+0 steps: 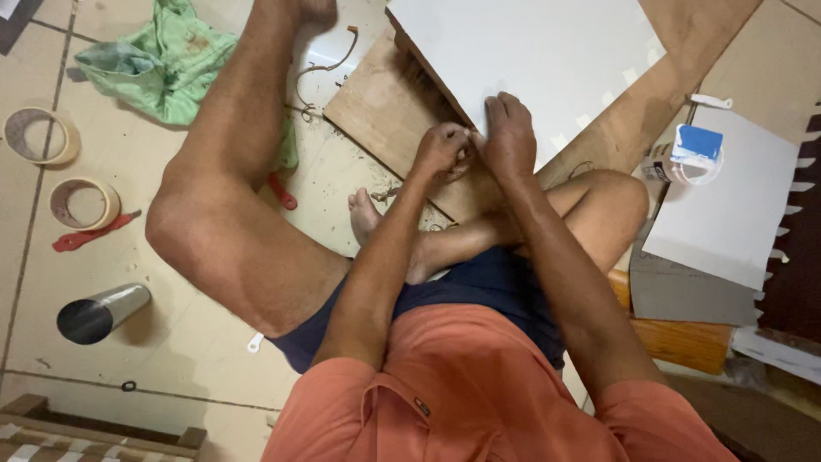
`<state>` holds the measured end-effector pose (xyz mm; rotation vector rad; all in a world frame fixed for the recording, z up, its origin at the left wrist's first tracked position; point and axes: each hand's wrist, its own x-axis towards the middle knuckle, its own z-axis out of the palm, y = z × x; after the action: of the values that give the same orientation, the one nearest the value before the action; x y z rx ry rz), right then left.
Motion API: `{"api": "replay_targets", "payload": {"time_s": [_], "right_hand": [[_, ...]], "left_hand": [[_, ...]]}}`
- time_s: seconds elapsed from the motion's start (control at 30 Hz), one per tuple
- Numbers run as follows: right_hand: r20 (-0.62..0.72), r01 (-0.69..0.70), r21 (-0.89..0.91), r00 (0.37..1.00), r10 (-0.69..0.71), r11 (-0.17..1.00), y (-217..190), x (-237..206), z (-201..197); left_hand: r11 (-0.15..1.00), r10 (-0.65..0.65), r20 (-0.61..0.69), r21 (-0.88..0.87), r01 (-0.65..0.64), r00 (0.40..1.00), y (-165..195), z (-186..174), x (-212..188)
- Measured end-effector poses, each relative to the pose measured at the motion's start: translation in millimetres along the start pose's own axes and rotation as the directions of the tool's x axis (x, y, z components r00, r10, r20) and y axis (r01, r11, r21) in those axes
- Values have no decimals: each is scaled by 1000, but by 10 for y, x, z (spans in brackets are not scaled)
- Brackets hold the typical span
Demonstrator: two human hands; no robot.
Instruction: The person sits on the floor and applies masking tape strips along the edges of a white furniture panel, pressing the tape down by hand. They tear pieces from tape rolls, smooth the tape onto the panel, and later move finished tape-covered wooden frames aside.
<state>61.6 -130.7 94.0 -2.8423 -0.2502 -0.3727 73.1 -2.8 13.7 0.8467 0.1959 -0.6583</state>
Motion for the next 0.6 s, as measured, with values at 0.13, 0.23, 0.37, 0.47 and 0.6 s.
{"api": "replay_targets", "payload": {"time_s": [0.13,0.23,0.37,0.47,0.6], "right_hand": [[28,-8,-40,1000,9,999,-105,35,-9],[29,-3,-128,1000,7,992,-151,82,75],[51,9,-246,999,4,969,-167,145,178],[29,50,-291,999,-43,955,-192,164,198],[9,44,-342,999,-43,939,-256,106,236]], "left_hand": [[979,-54,-92,193,71,994,81,0,55],[945,-26,-134,319,68,991,20,-35,178],[973,-35,-169,220,73,985,-105,-65,380],[975,-33,-274,204,92,961,-165,-115,325],[974,111,-395,225,-21,912,-248,-201,32]]}}
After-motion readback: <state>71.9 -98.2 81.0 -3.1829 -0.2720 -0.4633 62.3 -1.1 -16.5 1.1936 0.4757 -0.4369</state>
